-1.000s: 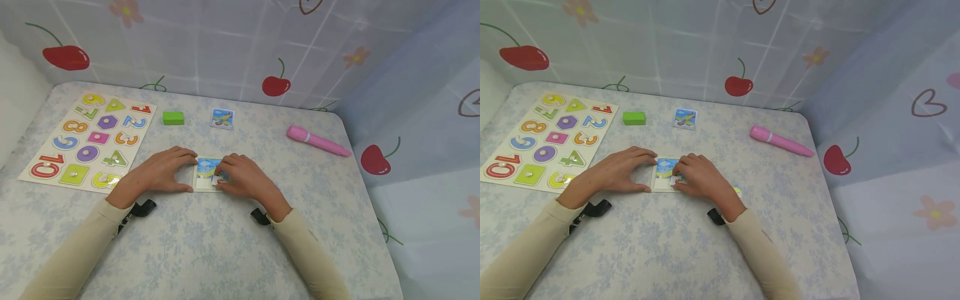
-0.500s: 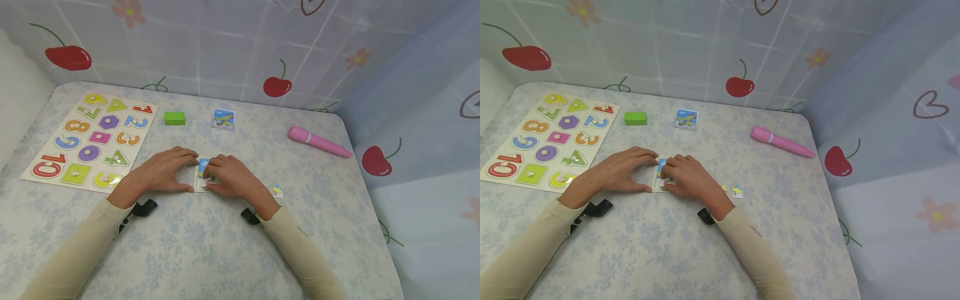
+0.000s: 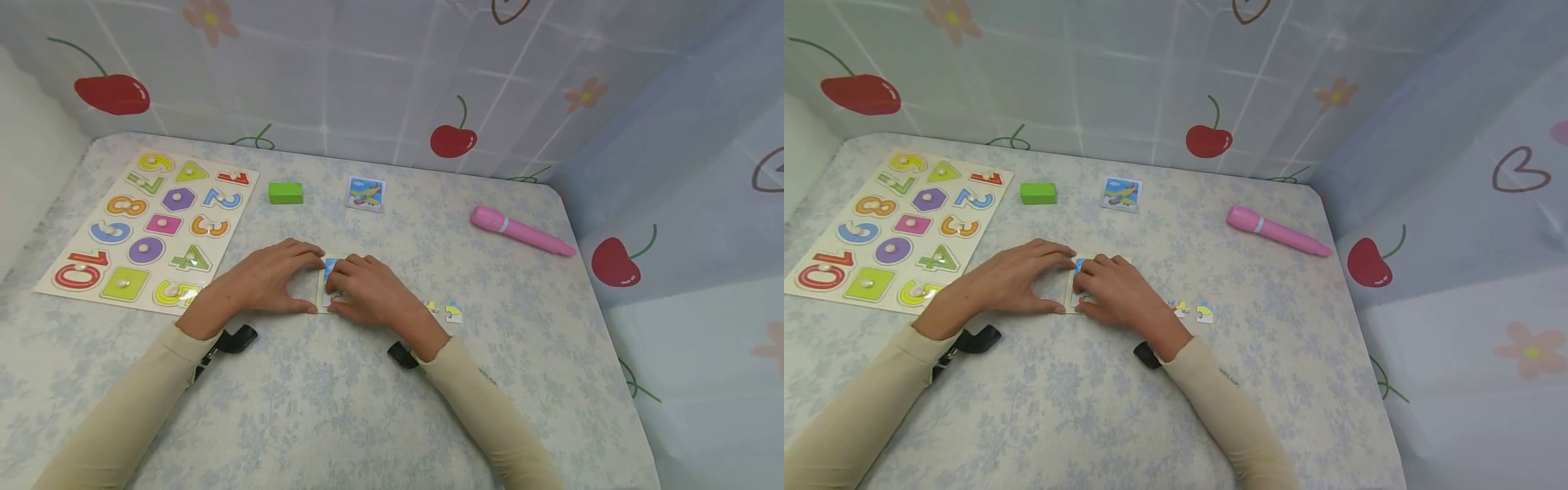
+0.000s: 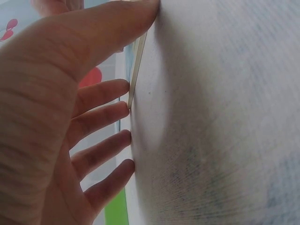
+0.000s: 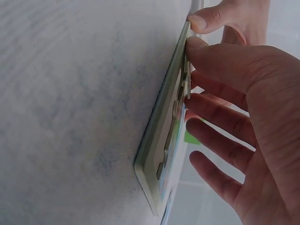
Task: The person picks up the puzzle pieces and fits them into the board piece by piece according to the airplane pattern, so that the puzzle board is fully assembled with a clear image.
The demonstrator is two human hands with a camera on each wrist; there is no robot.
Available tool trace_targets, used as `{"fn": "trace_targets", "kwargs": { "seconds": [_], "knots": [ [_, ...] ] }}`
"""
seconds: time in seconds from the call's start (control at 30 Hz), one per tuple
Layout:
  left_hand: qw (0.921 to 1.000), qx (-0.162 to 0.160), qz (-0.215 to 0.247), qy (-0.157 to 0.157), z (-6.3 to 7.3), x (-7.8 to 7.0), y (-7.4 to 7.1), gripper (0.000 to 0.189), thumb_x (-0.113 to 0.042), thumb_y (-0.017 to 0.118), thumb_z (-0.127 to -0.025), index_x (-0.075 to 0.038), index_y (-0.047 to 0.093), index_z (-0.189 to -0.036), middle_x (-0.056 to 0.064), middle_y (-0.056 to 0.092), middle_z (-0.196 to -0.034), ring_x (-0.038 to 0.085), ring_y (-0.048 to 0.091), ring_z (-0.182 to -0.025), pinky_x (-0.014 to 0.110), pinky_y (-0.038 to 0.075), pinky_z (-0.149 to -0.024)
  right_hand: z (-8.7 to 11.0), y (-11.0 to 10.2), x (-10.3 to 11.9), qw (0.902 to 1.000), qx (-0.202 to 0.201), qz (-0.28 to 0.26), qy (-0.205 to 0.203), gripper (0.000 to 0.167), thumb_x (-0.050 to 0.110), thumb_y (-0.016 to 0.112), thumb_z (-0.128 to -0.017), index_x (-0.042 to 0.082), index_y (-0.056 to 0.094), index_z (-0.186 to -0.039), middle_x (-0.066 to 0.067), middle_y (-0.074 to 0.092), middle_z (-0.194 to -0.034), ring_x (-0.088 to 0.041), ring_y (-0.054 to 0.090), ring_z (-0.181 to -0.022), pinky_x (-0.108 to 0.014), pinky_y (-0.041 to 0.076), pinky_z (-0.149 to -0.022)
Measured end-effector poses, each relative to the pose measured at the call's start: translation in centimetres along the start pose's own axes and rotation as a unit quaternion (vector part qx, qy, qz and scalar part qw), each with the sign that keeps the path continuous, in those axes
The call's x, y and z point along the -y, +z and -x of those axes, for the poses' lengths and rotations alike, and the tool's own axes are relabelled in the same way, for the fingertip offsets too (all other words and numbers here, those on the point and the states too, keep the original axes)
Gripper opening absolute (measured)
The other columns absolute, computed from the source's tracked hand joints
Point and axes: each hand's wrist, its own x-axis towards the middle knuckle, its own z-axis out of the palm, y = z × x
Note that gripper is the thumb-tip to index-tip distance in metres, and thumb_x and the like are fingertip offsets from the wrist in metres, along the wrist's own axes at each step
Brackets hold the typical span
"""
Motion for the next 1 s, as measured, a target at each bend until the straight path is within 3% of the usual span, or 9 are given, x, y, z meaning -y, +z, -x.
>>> {"fn": "trace_targets", "kwargs": {
  "seconds": [0.53, 1.0],
  "knots": [
    [1.0000, -0.002, -0.001, 0.002, -0.1, 0.0, 0.1, 0.079, -0.057, 0.093, -0.079, -0.010, 0.069, -0.138, 0.006, 0.059, -0.153, 0.030, 0.054, -0.140, 0.052, 0.051, -0.108, 0.5, 0.2, -0.4, 0.9999, 0.006, -0.014, -0.007, 0.019, 0.035, 0.077, -0.102, 0.024, 0.080, -0.117, 0.004, 0.069, -0.124, -0.018, 0.061, -0.122, -0.038, 0.051, -0.103],
    [0.9999, 0.005, -0.001, -0.010, -0.2, -0.1, -0.1, 0.078, -0.054, 0.095, -0.078, -0.011, 0.069, -0.138, 0.006, 0.058, -0.153, 0.030, 0.053, -0.141, 0.053, 0.050, -0.109, 5.1, -1.4, -2.8, 0.9959, -0.032, -0.065, 0.055, 0.032, 0.027, 0.083, -0.098, 0.016, 0.076, -0.127, -0.001, 0.071, -0.123, -0.021, 0.065, -0.117, -0.039, 0.055, -0.098]
  ]
}}
